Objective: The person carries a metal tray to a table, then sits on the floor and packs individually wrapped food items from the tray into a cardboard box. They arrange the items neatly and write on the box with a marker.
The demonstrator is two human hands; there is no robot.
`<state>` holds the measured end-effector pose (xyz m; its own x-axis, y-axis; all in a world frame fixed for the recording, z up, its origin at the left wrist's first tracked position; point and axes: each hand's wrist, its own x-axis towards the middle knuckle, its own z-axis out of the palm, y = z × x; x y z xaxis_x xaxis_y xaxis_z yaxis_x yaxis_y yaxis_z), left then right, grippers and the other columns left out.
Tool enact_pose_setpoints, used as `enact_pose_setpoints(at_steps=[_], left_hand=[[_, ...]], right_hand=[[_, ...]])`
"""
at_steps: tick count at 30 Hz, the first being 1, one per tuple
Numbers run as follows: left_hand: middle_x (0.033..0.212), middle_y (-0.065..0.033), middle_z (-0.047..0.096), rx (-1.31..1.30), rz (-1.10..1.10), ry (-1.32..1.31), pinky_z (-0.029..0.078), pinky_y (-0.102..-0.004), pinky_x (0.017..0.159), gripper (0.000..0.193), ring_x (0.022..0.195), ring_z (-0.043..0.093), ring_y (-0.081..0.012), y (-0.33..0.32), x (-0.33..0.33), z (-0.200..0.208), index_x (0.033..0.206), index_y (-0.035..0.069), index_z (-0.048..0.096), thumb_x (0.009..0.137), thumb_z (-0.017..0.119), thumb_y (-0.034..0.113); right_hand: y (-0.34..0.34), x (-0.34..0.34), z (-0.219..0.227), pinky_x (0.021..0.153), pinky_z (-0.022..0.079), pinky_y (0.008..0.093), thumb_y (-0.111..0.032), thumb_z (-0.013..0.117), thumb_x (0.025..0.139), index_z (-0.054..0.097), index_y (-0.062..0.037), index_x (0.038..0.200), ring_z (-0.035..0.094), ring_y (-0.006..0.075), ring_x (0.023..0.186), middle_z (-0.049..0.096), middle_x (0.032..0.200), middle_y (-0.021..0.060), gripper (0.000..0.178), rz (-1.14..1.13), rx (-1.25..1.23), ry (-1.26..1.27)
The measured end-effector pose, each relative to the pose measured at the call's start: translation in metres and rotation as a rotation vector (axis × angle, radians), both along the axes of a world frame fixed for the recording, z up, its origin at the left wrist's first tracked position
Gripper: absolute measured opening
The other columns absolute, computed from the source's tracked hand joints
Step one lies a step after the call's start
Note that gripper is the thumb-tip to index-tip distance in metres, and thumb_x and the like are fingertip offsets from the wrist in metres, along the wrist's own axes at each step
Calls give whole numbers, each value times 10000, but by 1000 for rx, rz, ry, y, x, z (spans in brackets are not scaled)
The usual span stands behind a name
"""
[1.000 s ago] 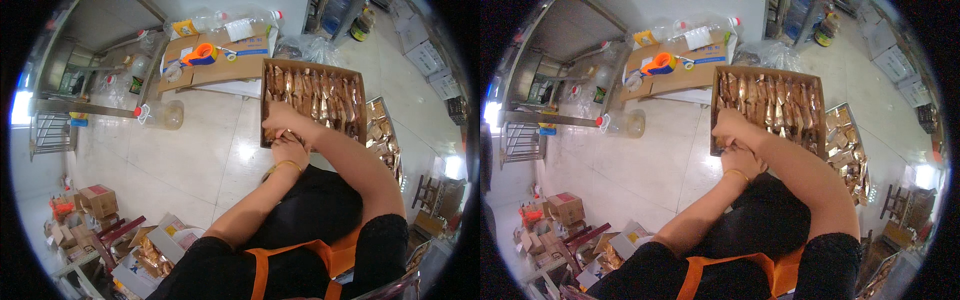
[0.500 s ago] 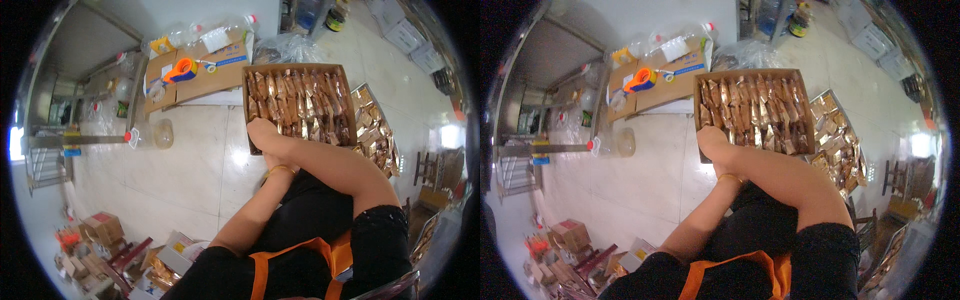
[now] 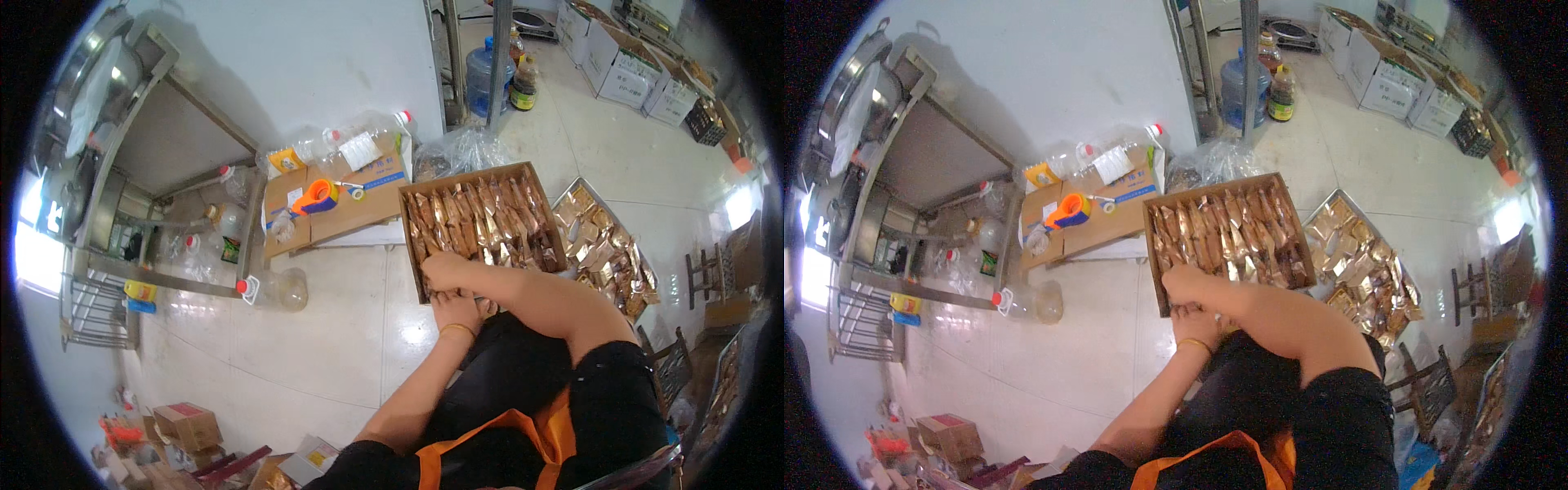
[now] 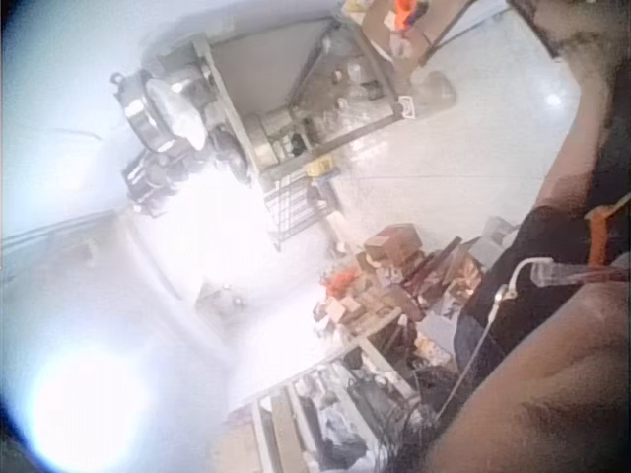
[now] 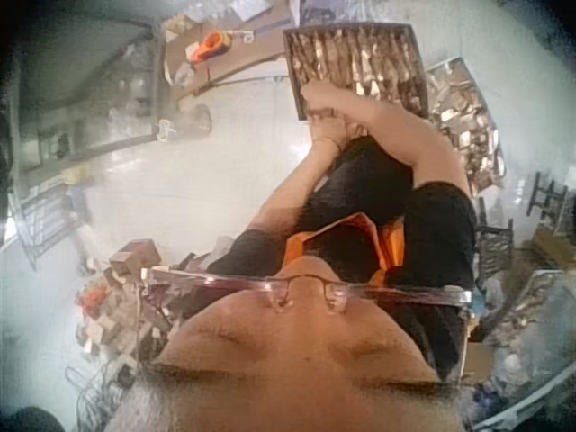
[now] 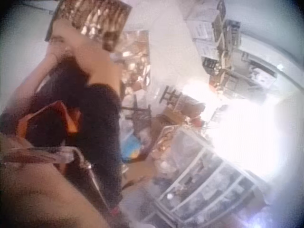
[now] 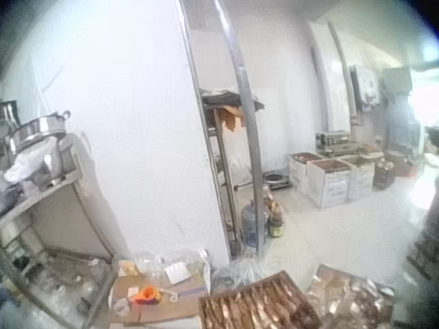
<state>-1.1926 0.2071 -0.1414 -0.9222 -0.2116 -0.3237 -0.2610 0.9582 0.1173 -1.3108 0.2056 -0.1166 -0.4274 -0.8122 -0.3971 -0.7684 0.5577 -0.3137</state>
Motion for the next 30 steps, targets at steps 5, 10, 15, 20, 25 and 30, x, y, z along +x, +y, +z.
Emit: enact_pose_setpoints(at_steps=[5, 10, 15, 20, 25, 30], left_hand=[[1088, -183, 670, 42, -16, 44, 429, -470, 939, 407, 1035, 634, -344, -25, 1, -16, 1138, 100, 590, 869, 634, 402], [1155, -209, 647, 112, -97, 54, 458, -444, 921, 351, 1030, 634, -361, -38, 12, -12, 1138, 100, 572, 882, 628, 334], [1524, -274, 295, 93, -218, 450, 277, -437, 1162, 591, 1404, 326, -398, -39, 62, -15, 1393, 22, 444, 872, 678, 174], [1529, -283, 295, 1041, 183, 235, 212, -378, 1184, 606, 1430, 285, -396, -52, 123, 23, 1350, -38, 499, 989, 515, 449], [1272, -291, 557, 1044, 200, 393, 416, -360, 1024, 549, 1225, 539, -354, -59, 185, 133, 1311, -18, 546, 1001, 484, 431], [536, -70, 598, 758, 275, 930, 429, -270, 500, 384, 519, 594, -124, -91, 203, 198, 674, -4, 677, 974, 592, 221]], right_hand=[[84, -7, 78, 804, 540, 420, -234, 670, 845, 653, -73, 1178, 682, 338, 896, 701, 956, 190, 369, -236, -442, -92], [217, 26, 119, 802, 525, 443, -249, 672, 858, 634, -150, 1247, 664, 368, 897, 689, 920, 191, 403, -670, -355, 70], [258, 48, 132, 754, 506, 439, -248, 668, 864, 567, -169, 1335, 663, 359, 869, 670, 901, 218, 489, -734, -299, 238], [230, 56, 152, 632, 486, 482, -458, 607, 883, 736, -53, 888, 636, 399, 682, 633, 679, 220, 425, -890, -336, 422], [213, 88, 129, 646, 501, 478, -457, 548, 913, 707, -49, 709, 644, 386, 670, 640, 661, 189, 483, -782, -405, 437], [216, 127, 117, 691, 512, 461, -306, 605, 878, 718, -63, 821, 658, 370, 755, 678, 775, 178, 274, -587, -464, 219]])
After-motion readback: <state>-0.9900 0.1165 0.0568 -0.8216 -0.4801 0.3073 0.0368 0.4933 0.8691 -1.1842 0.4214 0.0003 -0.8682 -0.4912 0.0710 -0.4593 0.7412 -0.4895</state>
